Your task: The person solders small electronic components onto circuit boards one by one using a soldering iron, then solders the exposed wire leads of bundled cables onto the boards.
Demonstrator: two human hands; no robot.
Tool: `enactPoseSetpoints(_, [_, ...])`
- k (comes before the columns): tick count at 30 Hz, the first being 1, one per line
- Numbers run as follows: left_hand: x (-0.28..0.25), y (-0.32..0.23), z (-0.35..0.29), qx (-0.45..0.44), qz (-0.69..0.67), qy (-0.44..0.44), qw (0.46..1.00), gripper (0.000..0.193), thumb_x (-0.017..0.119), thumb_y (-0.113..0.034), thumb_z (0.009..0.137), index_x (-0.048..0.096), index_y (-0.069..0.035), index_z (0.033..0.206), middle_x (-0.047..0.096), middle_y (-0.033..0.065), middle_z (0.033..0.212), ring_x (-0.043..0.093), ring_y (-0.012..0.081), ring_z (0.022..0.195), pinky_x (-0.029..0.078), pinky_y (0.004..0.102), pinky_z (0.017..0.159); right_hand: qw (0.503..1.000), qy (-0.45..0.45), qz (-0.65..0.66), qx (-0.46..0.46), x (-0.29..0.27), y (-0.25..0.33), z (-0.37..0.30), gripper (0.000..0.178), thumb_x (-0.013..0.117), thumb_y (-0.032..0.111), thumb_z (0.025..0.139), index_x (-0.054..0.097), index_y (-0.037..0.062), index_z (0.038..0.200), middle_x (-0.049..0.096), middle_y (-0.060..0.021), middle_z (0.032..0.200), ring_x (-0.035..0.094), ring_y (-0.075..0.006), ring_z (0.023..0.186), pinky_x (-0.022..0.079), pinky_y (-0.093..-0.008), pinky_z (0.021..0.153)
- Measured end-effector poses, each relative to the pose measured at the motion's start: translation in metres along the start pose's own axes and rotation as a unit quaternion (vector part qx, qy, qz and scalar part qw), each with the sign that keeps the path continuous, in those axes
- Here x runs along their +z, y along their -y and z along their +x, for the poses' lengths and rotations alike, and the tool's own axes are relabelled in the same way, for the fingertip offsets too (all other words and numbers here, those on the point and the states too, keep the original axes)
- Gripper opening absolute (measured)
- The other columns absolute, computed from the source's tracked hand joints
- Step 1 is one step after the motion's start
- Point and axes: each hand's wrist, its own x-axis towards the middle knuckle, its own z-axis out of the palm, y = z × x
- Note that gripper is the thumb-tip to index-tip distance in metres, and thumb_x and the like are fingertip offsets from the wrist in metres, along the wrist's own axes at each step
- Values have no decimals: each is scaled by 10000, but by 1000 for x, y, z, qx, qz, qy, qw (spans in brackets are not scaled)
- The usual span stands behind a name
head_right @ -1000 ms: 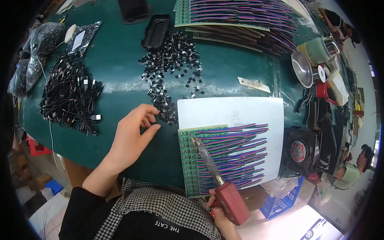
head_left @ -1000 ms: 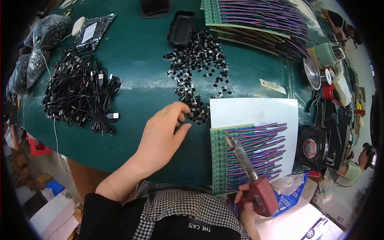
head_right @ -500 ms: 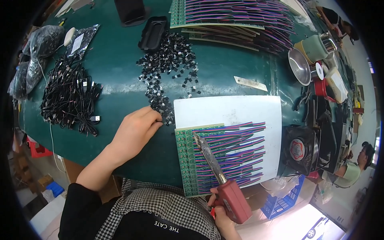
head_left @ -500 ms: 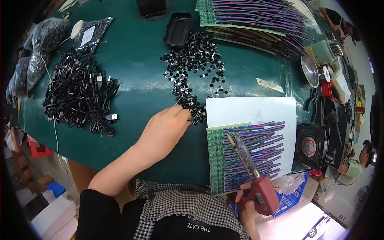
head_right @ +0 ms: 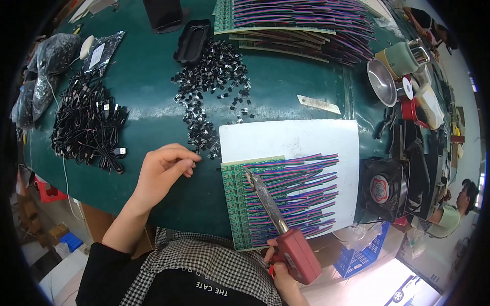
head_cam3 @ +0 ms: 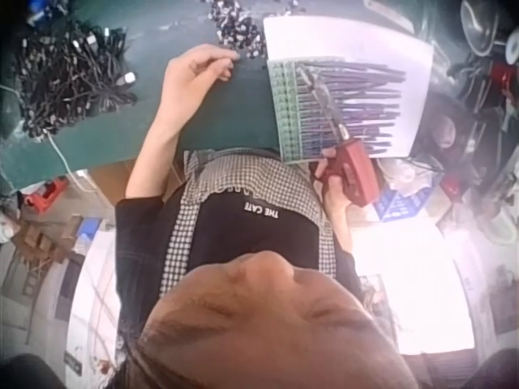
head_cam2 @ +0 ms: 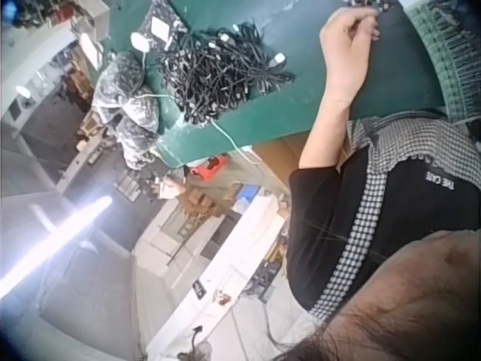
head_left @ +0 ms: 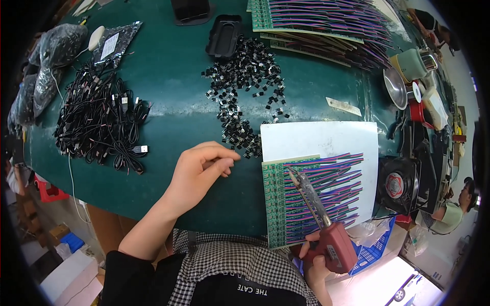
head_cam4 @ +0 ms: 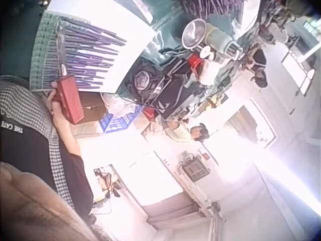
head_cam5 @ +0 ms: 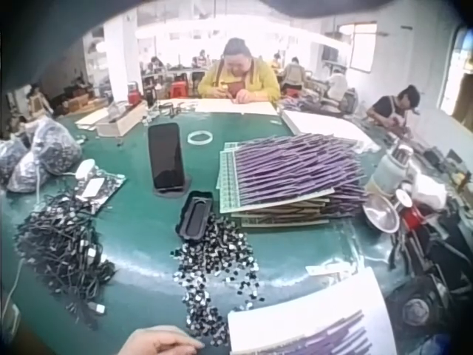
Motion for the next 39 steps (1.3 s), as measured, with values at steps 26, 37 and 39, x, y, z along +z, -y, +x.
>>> enactPoseSetpoints(26, [41, -4, 3, -62, -95, 60, 992, 272, 553, 77, 814, 379, -25, 996, 583, 40, 744, 586, 86, 694, 472, 230, 626, 993, 8, -110, 50, 5, 3, 4, 697, 676, 566, 737, 518, -42, 1038, 578, -111, 908, 524, -146, 573, 403, -249, 510])
enactPoseSetpoints(37, [44, -4, 2, -58, -90, 57, 993, 241, 534, 84, 800, 381, -34, 945, 543, 17, 737, 518, 60, 679, 424, 225, 621, 994, 20, -105, 14, -7, -8, 3, 490, 757, 232, 703, 570, -93, 1017, 611, -56, 717, 587, -107, 606, 467, -213, 568])
enactPoseSetpoints(39, [44, -3, 2, -55, -90, 55, 993, 241, 534, 84, 800, 381, -34, 944, 542, 17, 737, 515, 59, 678, 424, 225, 621, 994, 25, -105, 20, -7, -9, 2, 499, 757, 231, 702, 568, -95, 1028, 614, -53, 722, 587, -107, 609, 465, -212, 569])
